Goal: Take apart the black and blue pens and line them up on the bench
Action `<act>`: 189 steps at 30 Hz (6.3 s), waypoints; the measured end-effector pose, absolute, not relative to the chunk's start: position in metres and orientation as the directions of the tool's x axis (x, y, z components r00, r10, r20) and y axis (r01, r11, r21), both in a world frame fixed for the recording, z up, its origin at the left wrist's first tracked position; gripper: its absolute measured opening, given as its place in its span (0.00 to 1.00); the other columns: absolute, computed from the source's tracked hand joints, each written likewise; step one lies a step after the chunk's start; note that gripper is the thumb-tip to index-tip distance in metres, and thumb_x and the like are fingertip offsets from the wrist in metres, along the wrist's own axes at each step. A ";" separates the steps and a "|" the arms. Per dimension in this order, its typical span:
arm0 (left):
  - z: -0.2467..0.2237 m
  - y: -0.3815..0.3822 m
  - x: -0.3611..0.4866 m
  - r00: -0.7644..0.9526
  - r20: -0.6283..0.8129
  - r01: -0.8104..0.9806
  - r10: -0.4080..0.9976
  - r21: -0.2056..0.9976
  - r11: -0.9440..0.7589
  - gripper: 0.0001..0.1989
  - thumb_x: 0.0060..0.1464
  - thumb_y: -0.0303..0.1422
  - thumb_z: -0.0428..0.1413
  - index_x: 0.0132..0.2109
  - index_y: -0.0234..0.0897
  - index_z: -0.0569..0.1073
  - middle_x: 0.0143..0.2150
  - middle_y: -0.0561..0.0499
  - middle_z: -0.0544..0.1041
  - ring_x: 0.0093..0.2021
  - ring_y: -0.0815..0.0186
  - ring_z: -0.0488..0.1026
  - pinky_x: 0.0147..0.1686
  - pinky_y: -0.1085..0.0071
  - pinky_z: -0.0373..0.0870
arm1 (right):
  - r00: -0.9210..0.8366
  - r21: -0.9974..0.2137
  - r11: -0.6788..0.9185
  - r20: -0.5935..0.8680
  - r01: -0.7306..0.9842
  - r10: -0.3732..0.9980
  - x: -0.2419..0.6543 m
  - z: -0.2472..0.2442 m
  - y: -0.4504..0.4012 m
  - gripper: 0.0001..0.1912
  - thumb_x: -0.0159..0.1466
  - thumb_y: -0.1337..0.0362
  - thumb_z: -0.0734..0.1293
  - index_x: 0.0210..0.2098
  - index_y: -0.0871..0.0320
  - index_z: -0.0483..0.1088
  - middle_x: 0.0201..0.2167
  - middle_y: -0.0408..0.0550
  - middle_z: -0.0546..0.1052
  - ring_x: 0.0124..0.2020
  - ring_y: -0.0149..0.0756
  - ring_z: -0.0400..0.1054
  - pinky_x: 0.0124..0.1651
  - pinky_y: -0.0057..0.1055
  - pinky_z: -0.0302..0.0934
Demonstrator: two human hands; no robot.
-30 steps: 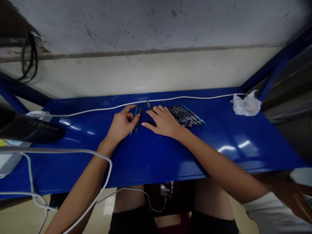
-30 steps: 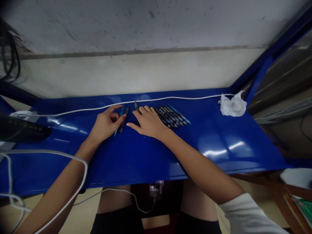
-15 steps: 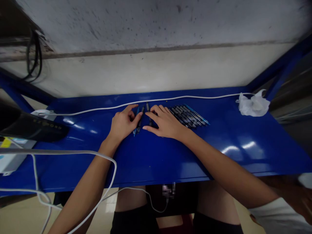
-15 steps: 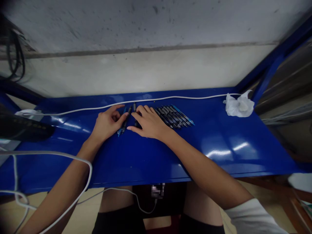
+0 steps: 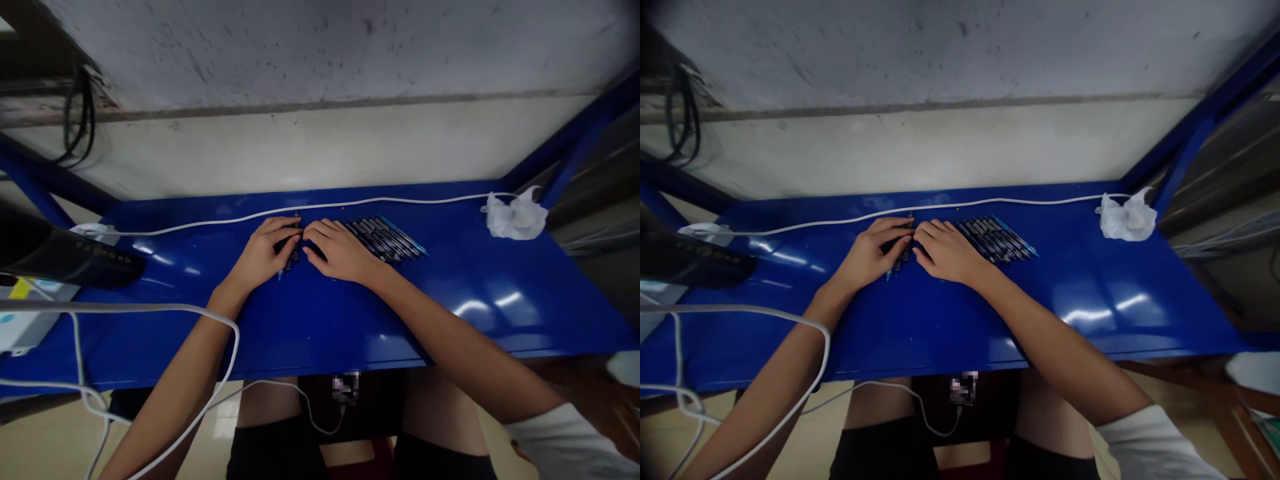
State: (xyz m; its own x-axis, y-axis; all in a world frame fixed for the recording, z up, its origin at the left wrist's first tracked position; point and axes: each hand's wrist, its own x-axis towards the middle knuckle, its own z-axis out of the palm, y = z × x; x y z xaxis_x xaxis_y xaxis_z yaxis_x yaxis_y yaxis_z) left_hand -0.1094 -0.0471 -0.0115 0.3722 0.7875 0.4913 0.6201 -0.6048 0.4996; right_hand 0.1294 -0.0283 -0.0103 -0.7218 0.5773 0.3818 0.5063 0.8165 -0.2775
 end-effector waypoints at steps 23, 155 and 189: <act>-0.013 -0.045 -0.112 0.354 0.524 0.619 0.774 0.490 -0.614 0.09 0.74 0.39 0.60 0.47 0.40 0.81 0.54 0.43 0.83 0.58 0.53 0.79 0.64 0.48 0.75 | -0.301 -0.153 0.409 0.462 0.899 0.834 0.200 -0.019 -0.054 0.13 0.77 0.53 0.68 0.46 0.57 0.75 0.49 0.59 0.78 0.51 0.56 0.68 0.51 0.48 0.62; -0.015 -0.012 -0.001 -0.056 0.283 -0.312 0.957 0.906 -0.286 0.16 0.60 0.49 0.74 0.41 0.42 0.84 0.46 0.49 0.86 0.51 0.60 0.83 0.60 0.62 0.77 | -0.371 -0.414 0.570 0.469 0.710 0.802 0.158 -0.010 -0.015 0.20 0.86 0.53 0.50 0.61 0.54 0.68 0.54 0.57 0.84 0.49 0.48 0.81 0.44 0.38 0.69; -0.016 -0.008 0.001 -0.305 0.220 -0.312 0.926 0.896 -0.316 0.21 0.63 0.54 0.70 0.39 0.42 0.79 0.41 0.51 0.82 0.40 0.66 0.80 0.40 0.69 0.75 | -0.348 -0.436 0.562 0.479 0.702 0.806 0.160 -0.006 -0.012 0.14 0.84 0.57 0.57 0.55 0.52 0.72 0.49 0.53 0.85 0.47 0.47 0.80 0.42 0.36 0.67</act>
